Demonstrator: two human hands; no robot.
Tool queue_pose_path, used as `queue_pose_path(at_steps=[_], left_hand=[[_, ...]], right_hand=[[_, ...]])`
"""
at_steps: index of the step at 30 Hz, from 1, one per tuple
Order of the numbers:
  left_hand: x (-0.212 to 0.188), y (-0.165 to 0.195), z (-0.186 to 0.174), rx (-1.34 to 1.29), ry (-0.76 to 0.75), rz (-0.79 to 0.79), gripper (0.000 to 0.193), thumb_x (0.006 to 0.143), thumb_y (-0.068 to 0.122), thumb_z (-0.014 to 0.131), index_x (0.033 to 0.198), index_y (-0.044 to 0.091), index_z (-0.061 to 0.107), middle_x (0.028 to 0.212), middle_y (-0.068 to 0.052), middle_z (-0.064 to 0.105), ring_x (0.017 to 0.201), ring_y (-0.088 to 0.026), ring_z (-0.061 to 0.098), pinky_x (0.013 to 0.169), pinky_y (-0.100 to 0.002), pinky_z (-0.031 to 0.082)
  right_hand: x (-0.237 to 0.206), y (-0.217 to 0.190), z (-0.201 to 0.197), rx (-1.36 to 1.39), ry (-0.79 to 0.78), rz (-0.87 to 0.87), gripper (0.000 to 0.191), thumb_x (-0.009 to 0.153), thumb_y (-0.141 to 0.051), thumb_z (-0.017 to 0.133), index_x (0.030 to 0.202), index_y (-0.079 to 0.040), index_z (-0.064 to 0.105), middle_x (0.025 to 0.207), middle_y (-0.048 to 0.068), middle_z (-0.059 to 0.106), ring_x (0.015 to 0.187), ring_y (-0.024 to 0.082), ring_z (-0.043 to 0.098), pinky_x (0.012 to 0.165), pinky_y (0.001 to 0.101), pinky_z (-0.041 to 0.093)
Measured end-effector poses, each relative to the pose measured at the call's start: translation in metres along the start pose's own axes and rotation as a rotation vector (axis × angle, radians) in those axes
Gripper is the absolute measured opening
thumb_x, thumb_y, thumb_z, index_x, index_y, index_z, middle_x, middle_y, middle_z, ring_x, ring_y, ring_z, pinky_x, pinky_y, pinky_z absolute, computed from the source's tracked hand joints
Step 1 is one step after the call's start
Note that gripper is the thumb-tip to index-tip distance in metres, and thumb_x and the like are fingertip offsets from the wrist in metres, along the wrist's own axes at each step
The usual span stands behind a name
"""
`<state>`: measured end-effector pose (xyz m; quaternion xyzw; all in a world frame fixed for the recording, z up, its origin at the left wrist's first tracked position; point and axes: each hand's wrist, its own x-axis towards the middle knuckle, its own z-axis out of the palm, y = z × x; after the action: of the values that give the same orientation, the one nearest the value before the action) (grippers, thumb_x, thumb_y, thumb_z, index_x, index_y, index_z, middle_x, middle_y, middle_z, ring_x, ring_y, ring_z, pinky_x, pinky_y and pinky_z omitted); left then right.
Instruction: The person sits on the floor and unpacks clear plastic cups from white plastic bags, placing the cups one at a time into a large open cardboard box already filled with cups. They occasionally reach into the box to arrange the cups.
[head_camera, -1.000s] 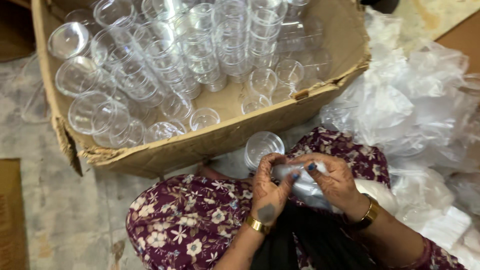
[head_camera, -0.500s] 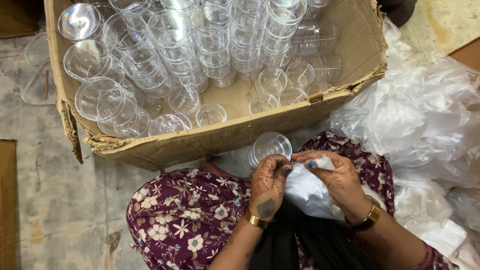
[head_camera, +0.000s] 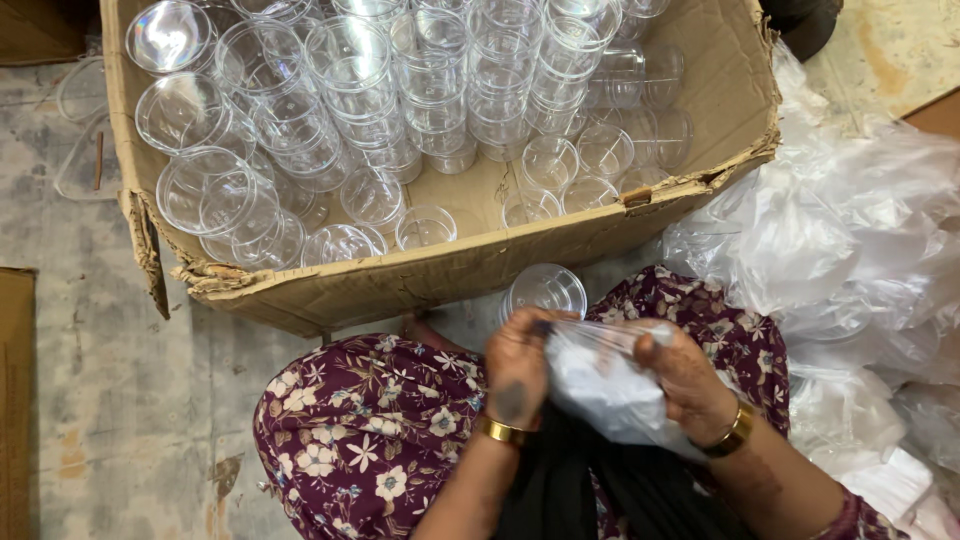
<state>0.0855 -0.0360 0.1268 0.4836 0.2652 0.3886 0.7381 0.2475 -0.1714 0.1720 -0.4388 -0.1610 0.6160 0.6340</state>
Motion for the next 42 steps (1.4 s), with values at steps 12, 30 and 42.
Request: queue_pose_path(at_steps=[12,30,42], left_hand=[[0.033,-0.058,-0.056,-0.829,0.31,-0.357,0.008,0.09,0.006,0.061,0.097,0.008,0.064,0.086,-0.003,0.07,0.075,-0.018,0.066,0.062,-0.033,0.054],[0.033,-0.121,-0.033,0.022,0.165,0.086,0.028,0.098,0.001,0.061,0.125,-0.002,0.061,0.114,-0.011,0.07,0.103,-0.017,0.065,0.092,-0.031,0.053],[0.021,-0.15,-0.019,-0.571,-0.149,-0.25,0.046,0.117,0.043,0.057,0.104,0.0,0.068,0.099,-0.007,0.068,0.084,-0.014,0.063,0.076,-0.028,0.051]], right_hand=[[0.043,0.007,-0.015,-0.938,0.378,-0.113,0.02,0.089,-0.026,0.076,0.086,-0.009,0.066,0.076,0.001,0.06,0.067,0.012,0.051,0.058,0.0346,0.043],[0.064,0.026,-0.036,-0.767,0.348,-0.508,0.029,0.104,-0.008,0.052,0.13,-0.003,0.061,0.109,0.002,0.069,0.098,0.006,0.06,0.086,0.0199,0.048],[0.065,0.058,-0.07,-0.311,0.224,-0.364,0.025,0.098,-0.01,0.062,0.122,-0.001,0.062,0.102,0.002,0.071,0.087,0.01,0.067,0.076,0.0246,0.056]])
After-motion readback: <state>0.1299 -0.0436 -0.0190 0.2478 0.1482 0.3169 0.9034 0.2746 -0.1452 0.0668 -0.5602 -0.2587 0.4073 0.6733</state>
